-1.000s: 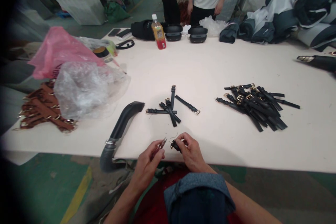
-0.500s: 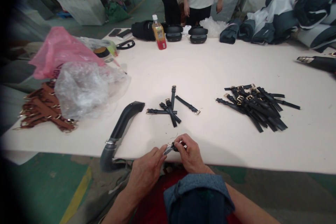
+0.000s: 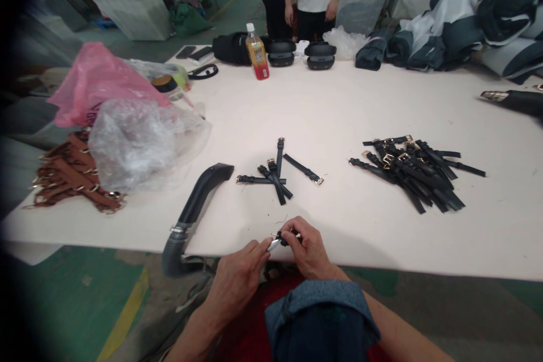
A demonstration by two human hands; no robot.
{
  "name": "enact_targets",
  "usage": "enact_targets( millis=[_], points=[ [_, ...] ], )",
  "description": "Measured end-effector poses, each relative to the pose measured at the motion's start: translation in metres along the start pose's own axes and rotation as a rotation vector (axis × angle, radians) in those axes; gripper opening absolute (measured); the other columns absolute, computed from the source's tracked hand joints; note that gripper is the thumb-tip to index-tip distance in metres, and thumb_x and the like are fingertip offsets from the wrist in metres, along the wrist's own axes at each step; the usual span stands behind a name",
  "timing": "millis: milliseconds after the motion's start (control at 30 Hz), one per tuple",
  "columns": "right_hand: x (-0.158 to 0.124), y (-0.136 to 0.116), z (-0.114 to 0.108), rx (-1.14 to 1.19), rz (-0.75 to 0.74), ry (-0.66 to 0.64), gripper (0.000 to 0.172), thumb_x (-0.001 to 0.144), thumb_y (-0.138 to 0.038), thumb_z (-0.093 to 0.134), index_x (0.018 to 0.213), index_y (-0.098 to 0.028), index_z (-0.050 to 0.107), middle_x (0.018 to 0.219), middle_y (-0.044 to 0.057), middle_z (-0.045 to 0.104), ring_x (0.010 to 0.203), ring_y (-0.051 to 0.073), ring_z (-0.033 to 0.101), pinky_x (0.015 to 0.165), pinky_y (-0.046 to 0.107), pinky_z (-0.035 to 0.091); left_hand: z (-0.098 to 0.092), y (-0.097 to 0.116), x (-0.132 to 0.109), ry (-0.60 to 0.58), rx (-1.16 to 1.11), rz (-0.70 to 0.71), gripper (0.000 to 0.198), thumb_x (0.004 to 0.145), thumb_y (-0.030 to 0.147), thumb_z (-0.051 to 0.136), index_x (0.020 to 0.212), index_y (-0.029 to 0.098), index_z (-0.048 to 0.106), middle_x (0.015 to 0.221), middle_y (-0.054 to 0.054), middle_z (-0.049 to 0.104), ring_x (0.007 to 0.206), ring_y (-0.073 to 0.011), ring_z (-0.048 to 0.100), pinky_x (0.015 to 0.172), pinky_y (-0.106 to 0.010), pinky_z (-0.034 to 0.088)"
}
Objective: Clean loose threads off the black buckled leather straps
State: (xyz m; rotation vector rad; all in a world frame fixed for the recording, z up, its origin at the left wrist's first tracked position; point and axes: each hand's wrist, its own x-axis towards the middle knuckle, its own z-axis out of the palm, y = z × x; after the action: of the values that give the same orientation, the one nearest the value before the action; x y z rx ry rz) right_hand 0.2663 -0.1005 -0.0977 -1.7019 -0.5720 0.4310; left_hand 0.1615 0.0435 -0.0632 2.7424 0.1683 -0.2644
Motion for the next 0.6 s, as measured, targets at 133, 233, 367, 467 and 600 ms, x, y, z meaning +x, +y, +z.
enact_targets(
  millis=[133, 233, 367, 467, 600],
  points=[
    [0.001, 0.004, 0.0, 0.036, 0.092, 0.03, 0.021, 0.089, -0.034, 0.049, 0.077, -0.019, 0.056, 0.071, 0.0, 0.056, 0.066, 0.014, 0.05, 0.061, 0.025, 0.041, 0.006, -0.003, 0.001, 0.079, -0.353, -0.055, 0.032, 0.094, 0.026, 0.038, 0.114, 0.021, 0.061, 0.091, -0.007, 0.066, 0.083, -0.0209, 0.061, 0.069, -0.029, 0.043],
    [0.003, 0.005, 0.003, 0.09, 0.152, 0.047, 0.022, 0.088, -0.037, 0.051, 0.076, -0.019, 0.055, 0.067, -0.001, 0.054, 0.063, 0.013, 0.049, 0.058, 0.024, 0.04, 0.007, -0.004, 0.007, 0.19, -0.893, -0.263, 0.026, 0.088, 0.034, 0.051, 0.105, 0.019, 0.064, 0.085, -0.005, 0.065, 0.069, -0.0146, 0.059, 0.059, -0.023, 0.043],
    [0.004, 0.0, 0.007, 0.114, 0.177, 0.02, 0.023, 0.088, -0.039, 0.052, 0.077, -0.019, 0.056, 0.065, -0.002, 0.054, 0.059, 0.012, 0.049, 0.053, 0.023, 0.04, 0.006, 0.001, 0.019, 0.122, -1.471, -0.498, 0.035, 0.075, 0.04, 0.068, 0.098, 0.015, 0.06, 0.063, 0.004, 0.055, 0.035, -0.001, 0.023, 0.035, -0.018, 0.014],
    [0.003, -0.007, 0.01, 0.164, 0.215, 0.007, 0.024, 0.088, -0.042, 0.051, 0.079, -0.02, 0.056, 0.067, -0.002, 0.057, 0.058, 0.012, 0.051, 0.05, 0.022, 0.04, 0.008, 0.007, 0.024, -0.011, -1.66, -0.47, 0.036, 0.07, 0.035, 0.073, 0.096, 0.013, 0.06, 0.049, 0.011, 0.039, 0.032, 0.0002, 0.017, 0.034, -0.017, 0.01],
    [0.004, -0.014, 0.009, 0.305, 0.293, 0.007, 0.028, 0.086, -0.048, 0.053, 0.079, -0.02, 0.052, 0.079, 0.001, 0.063, 0.067, 0.015, 0.059, 0.053, 0.023, 0.046, 0.012, 0.006, 0.026, 0.01, -1.769, -0.501, 0.027, 0.069, 0.028, 0.072, 0.086, 0.013, 0.058, 0.048, 0.01, 0.04, 0.033, 0.0003, 0.023, 0.034, -0.015, 0.013]
  ],
)
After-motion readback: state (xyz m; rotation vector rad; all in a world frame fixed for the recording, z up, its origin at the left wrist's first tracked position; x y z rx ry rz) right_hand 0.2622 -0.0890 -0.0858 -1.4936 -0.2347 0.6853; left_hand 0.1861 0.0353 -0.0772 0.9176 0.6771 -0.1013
